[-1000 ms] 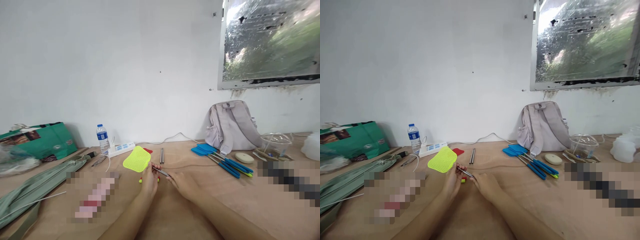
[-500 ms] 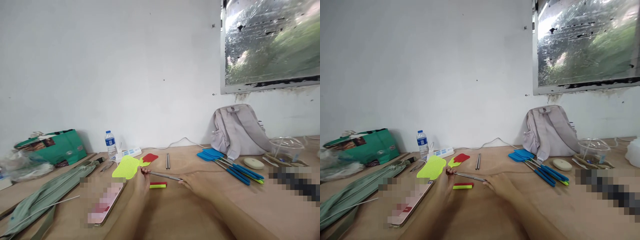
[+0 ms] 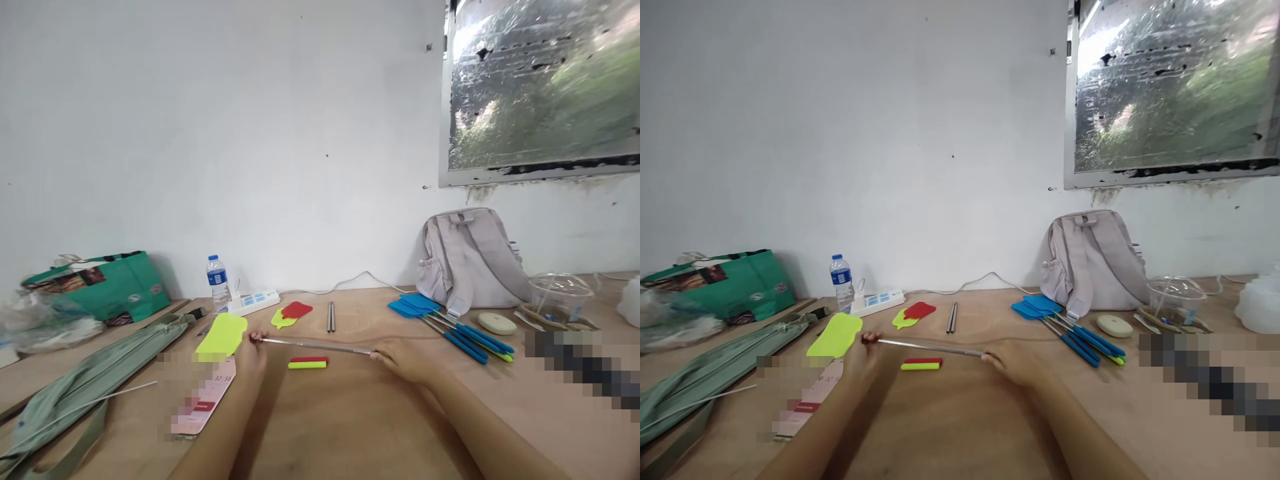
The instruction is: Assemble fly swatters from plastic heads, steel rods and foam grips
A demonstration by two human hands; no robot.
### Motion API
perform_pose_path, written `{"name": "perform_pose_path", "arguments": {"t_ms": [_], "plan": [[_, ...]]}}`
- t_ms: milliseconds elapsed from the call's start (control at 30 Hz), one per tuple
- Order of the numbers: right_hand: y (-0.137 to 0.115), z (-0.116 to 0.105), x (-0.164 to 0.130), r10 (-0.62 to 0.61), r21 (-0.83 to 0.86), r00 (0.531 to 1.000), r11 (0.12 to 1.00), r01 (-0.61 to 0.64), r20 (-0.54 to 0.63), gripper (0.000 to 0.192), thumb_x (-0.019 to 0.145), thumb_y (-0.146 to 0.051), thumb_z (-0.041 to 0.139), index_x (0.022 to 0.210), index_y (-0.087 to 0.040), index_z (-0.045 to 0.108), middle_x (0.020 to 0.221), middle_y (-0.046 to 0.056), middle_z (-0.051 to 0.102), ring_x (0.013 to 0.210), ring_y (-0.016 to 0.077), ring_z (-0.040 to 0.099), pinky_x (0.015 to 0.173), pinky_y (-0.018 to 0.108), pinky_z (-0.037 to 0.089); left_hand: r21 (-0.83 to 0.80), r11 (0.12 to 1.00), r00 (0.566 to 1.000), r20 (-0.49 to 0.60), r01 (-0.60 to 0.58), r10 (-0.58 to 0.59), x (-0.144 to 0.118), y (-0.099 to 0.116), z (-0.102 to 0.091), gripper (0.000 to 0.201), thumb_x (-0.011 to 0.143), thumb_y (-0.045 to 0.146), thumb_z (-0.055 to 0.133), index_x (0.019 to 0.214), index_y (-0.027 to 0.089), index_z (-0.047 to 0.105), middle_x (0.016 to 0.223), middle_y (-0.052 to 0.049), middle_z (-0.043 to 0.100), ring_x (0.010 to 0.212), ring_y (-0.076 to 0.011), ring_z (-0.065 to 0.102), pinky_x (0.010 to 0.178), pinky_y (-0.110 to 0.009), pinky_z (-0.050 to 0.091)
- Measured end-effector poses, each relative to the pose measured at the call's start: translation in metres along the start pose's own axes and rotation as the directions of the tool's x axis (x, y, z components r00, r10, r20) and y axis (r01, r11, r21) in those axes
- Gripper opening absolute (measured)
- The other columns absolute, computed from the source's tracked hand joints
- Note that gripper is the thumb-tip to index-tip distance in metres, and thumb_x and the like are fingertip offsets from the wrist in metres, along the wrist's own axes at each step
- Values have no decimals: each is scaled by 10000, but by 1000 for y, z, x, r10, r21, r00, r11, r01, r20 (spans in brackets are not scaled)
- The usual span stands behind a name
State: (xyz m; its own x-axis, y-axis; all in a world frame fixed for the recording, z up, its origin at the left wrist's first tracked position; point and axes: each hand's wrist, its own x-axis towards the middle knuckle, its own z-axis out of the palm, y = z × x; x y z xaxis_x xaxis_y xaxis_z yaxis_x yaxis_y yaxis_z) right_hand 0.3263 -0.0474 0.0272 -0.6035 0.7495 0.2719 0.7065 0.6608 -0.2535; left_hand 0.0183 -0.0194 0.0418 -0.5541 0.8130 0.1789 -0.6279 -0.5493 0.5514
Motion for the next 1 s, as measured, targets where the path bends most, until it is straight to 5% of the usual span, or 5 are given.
{"name": "perform_pose_path", "arguments": {"t_ms": [133,333,500,600,1000], "plan": [[9,3,-1,11,3,1000,1000,-11,-18,390,870,-413,256,905,-205,583,904,58,634,801,181,550,677,277,375,-66,997,999,-4,33,-34,2,15,-7,281,827,214,420,563,172,330,438,89,291,342,-37,294,431,-183,337],[3,7,-1,161,-167,980,969,-180,-119,327,858,-345,270,891,-171,544,890,80,617,796,190,538,665,281,331,-192,952,971,89,237,-224,-21,-5,1,334,859,319,325,554,184,343,460,47,389,437,-107,425,540,-296,418],[-24,14,6,304,-255,931,901,-350,-204,172,752,-317,443,736,-183,548,749,44,624,681,168,536,560,250,254,-206,957,978,32,206,-204,-25,-7,3,398,856,389,338,522,183,273,378,72,232,317,-71,226,374,-211,246],[-26,15,10,283,-303,942,895,-328,-182,162,749,-275,436,692,-188,559,701,37,628,646,157,542,532,250,224,-166,974,988,17,155,-154,-20,4,6,401,848,396,368,524,184,261,375,80,190,306,-63,159,351,-213,151],[56,-16,-27,149,-555,918,757,-345,-369,228,737,-254,409,589,-192,572,596,38,626,530,133,518,488,257,130,-148,988,997,-71,-53,43,-2,41,2,381,874,304,284,521,181,210,380,77,155,309,-65,143,355,-215,125]]}}
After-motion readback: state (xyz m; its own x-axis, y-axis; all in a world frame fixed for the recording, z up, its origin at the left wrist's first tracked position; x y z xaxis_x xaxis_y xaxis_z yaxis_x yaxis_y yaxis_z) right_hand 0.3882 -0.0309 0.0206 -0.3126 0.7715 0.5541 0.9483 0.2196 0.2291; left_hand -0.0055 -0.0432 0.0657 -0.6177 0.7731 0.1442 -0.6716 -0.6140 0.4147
